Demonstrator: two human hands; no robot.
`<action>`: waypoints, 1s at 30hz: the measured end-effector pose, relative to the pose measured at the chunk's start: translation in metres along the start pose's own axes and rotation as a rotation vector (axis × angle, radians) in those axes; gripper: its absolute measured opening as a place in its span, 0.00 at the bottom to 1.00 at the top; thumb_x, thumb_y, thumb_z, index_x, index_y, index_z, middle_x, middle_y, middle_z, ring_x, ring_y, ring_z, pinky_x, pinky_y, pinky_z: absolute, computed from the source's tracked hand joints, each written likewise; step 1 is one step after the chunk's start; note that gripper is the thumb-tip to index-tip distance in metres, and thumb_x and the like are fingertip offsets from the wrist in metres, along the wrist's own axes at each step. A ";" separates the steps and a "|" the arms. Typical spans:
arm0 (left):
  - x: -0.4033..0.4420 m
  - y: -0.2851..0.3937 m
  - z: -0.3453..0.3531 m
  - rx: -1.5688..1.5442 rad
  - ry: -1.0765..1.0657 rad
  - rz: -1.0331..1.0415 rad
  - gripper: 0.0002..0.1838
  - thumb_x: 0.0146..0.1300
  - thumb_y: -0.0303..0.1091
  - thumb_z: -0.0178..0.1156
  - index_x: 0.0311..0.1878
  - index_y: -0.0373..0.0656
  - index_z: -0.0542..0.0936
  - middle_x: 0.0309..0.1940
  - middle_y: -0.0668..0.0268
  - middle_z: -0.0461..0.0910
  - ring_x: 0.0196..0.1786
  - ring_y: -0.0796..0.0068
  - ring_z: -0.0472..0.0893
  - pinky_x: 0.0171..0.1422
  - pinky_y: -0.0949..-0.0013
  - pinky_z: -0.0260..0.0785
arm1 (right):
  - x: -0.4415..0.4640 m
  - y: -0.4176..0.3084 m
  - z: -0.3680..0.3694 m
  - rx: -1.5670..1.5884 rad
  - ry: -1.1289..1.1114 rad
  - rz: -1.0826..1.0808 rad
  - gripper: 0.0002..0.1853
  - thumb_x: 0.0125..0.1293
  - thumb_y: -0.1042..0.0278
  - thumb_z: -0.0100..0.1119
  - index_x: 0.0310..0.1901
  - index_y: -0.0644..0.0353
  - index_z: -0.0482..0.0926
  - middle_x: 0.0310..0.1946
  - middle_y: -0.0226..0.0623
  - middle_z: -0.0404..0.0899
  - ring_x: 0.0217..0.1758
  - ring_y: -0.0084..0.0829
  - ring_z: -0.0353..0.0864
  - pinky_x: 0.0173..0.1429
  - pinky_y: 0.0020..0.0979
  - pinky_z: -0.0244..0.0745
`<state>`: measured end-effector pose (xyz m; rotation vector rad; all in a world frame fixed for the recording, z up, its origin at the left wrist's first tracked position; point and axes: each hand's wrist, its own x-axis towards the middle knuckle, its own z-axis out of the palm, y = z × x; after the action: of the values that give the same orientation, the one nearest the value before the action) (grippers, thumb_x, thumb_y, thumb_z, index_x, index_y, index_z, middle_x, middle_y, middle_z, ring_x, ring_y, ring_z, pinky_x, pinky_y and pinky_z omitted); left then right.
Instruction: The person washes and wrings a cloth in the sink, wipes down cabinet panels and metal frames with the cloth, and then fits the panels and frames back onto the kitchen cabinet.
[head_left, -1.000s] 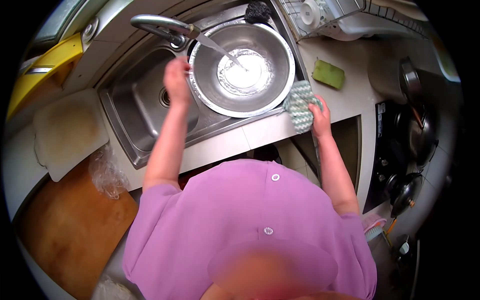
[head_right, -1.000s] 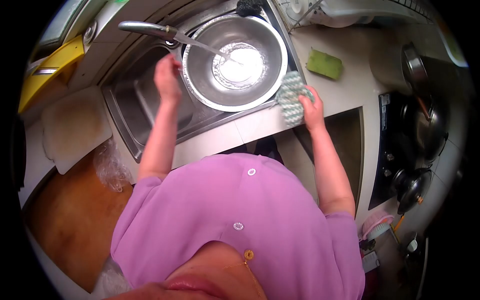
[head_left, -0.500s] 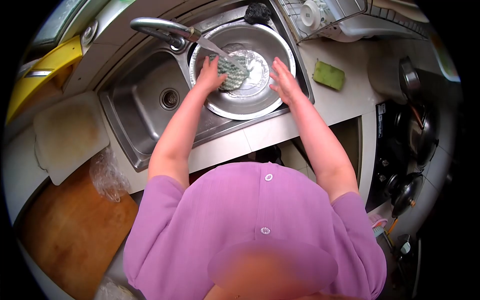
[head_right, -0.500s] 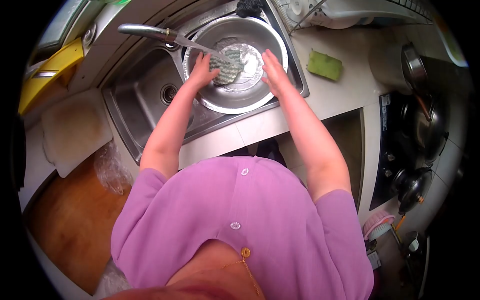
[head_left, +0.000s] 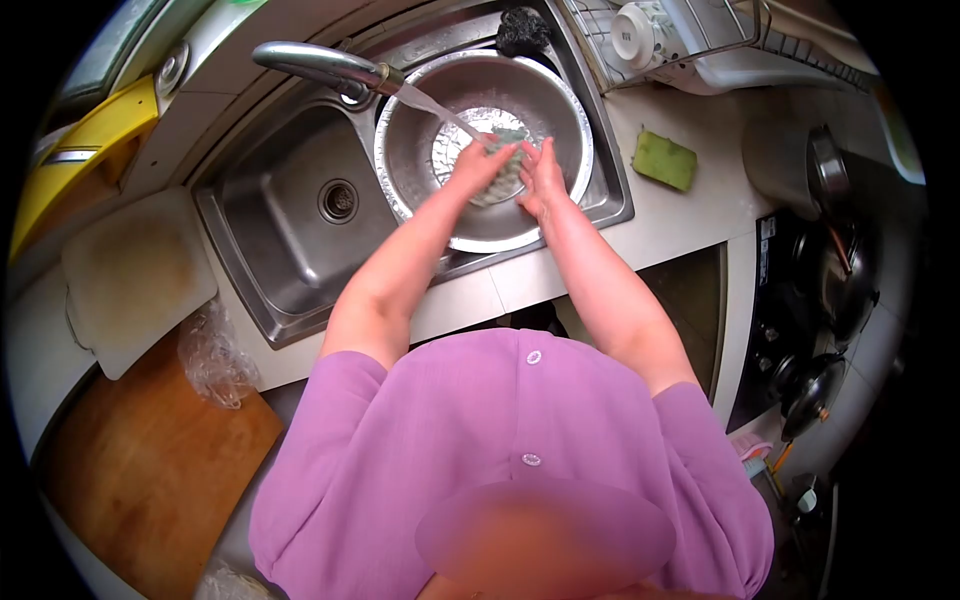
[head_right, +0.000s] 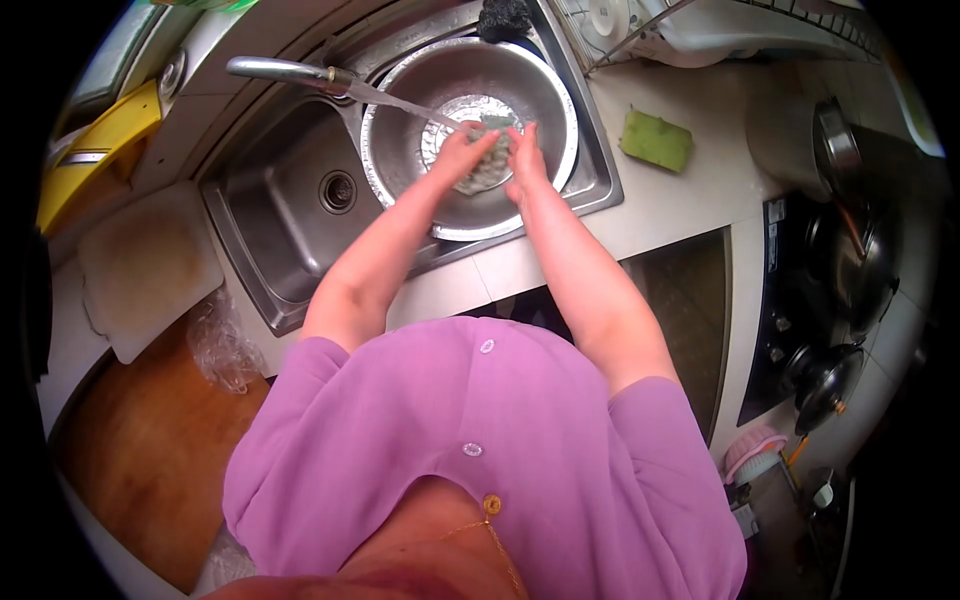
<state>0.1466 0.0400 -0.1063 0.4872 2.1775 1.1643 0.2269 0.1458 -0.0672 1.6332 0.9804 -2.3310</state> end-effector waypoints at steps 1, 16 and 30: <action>-0.006 0.006 0.013 -0.097 0.038 -0.016 0.24 0.56 0.47 0.64 0.49 0.40 0.77 0.34 0.56 0.80 0.39 0.67 0.80 0.43 0.66 0.72 | 0.005 0.000 -0.001 -0.003 -0.003 -0.001 0.39 0.66 0.28 0.30 0.69 0.48 0.59 0.72 0.43 0.51 0.75 0.44 0.47 0.73 0.55 0.38; 0.018 0.000 -0.033 0.448 0.385 -0.076 0.18 0.66 0.49 0.48 0.51 0.49 0.74 0.39 0.51 0.80 0.45 0.48 0.79 0.49 0.51 0.70 | -0.008 -0.019 0.006 -0.043 -0.157 -0.224 0.33 0.63 0.43 0.55 0.64 0.52 0.63 0.62 0.40 0.65 0.66 0.38 0.63 0.68 0.49 0.55; -0.079 0.095 0.017 0.143 0.148 0.353 0.10 0.53 0.36 0.57 0.38 0.45 0.78 0.32 0.55 0.79 0.41 0.52 0.78 0.51 0.56 0.69 | 0.074 0.041 -0.032 0.498 -0.752 0.131 0.34 0.64 0.33 0.44 0.60 0.55 0.67 0.50 0.45 0.74 0.52 0.36 0.75 0.54 0.39 0.72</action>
<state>0.2194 0.0568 -0.0070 0.9028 2.3778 1.2633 0.2410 0.1506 -0.1568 0.7169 0.1418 -2.8583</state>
